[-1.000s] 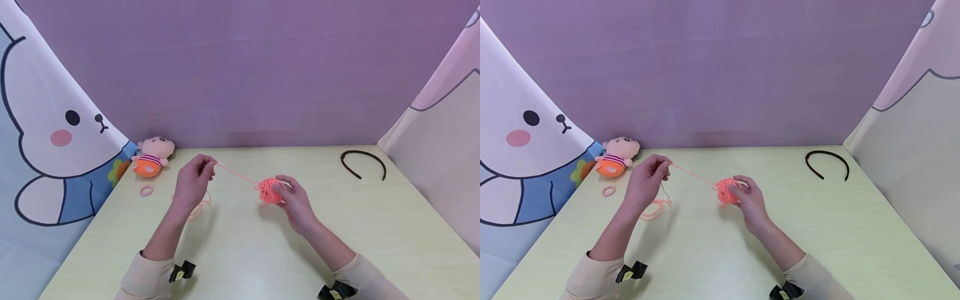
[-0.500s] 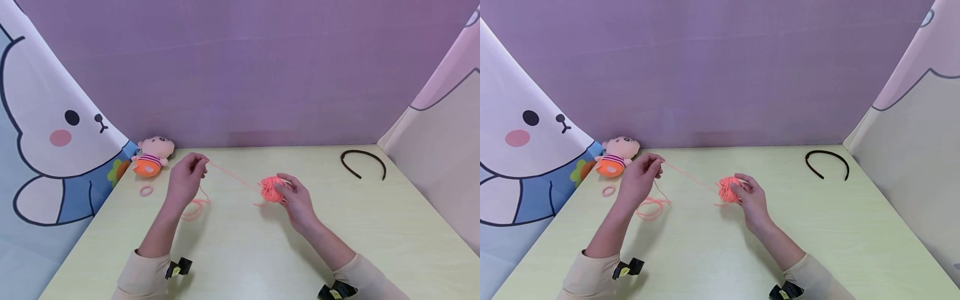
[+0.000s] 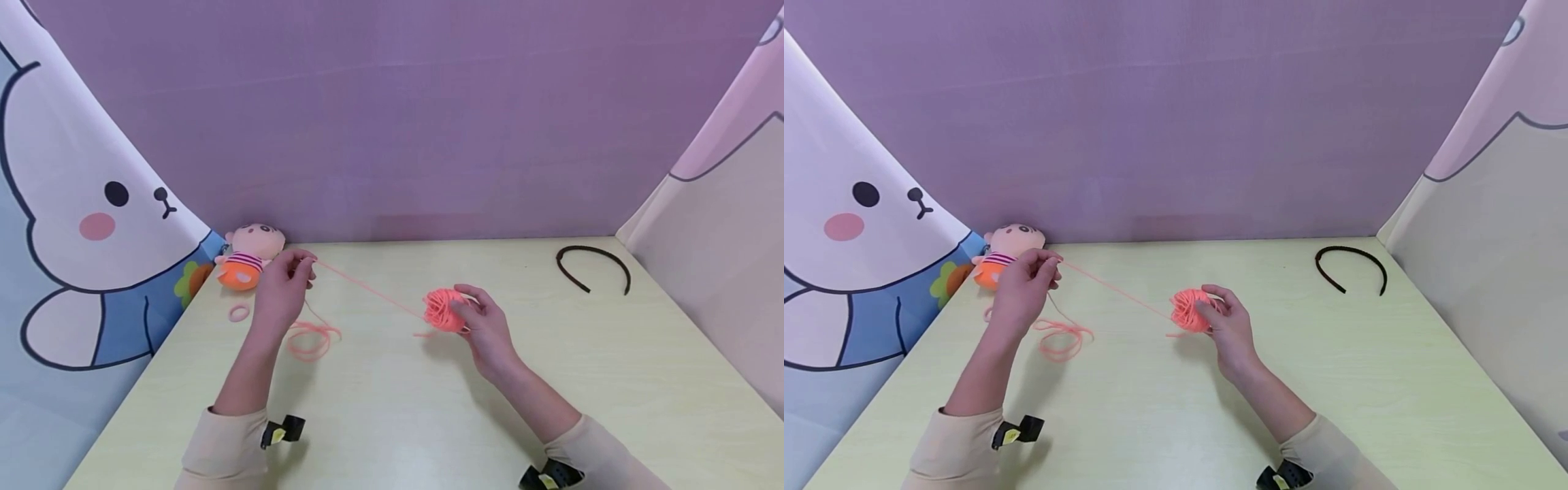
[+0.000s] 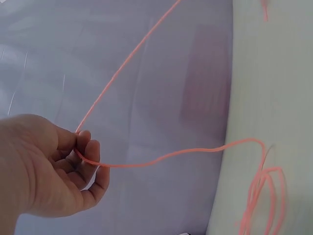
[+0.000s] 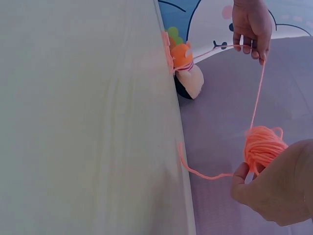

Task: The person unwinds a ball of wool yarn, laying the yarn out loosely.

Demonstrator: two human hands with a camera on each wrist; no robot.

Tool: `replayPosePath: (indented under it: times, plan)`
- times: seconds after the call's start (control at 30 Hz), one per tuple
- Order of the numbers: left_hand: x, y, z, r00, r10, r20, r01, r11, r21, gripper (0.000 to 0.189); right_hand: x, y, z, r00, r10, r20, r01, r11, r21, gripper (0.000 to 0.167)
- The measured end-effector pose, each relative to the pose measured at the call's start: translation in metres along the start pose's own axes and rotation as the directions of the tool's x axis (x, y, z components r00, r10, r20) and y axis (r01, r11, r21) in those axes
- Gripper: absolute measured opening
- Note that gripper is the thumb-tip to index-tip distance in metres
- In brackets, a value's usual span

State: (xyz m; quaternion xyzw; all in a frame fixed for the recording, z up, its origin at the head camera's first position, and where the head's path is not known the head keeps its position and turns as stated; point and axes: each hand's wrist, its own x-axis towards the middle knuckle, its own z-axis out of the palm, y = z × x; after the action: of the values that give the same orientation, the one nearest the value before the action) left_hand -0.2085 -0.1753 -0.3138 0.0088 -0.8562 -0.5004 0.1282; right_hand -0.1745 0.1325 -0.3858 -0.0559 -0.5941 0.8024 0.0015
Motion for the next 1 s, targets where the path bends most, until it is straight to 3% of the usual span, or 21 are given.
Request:
replayPosePath:
  times: [0.17, 0.43, 0.53, 0.73, 1.0]
  plan:
    - [0.001, -0.003, -0.007, 0.999, -0.036, -0.019, 0.036, 0.999, 0.001, 0.026, 0.000, 0.001, 0.000, 1.000, 0.005, 0.012, -0.005, 1.000, -0.006, 0.038]
    - [0.003, -0.004, -0.018, 0.990, -0.101, -0.102, 0.102, 0.995, -0.004, 0.029, 0.001, 0.002, 0.000, 1.000, 0.014, 0.008, -0.013, 0.996, -0.087, 0.039]
    - [0.004, -0.004, -0.023, 0.980, -0.139, -0.142, 0.137, 0.990, -0.023, 0.031, 0.001, 0.003, -0.001, 1.000, 0.014, 0.013, -0.012, 0.994, -0.112, 0.043]
    - [0.004, -0.006, -0.030, 0.958, -0.117, -0.261, 0.103, 0.992, -0.065, 0.034, 0.002, 0.005, -0.002, 1.000, 0.003, 0.015, -0.001, 0.990, -0.140, 0.042]
    - [0.005, -0.007, -0.039, 0.911, -0.168, -0.376, 0.076, 0.966, -0.247, 0.030, 0.001, 0.003, -0.002, 1.000, 0.004, 0.003, -0.003, 0.985, -0.175, 0.044]
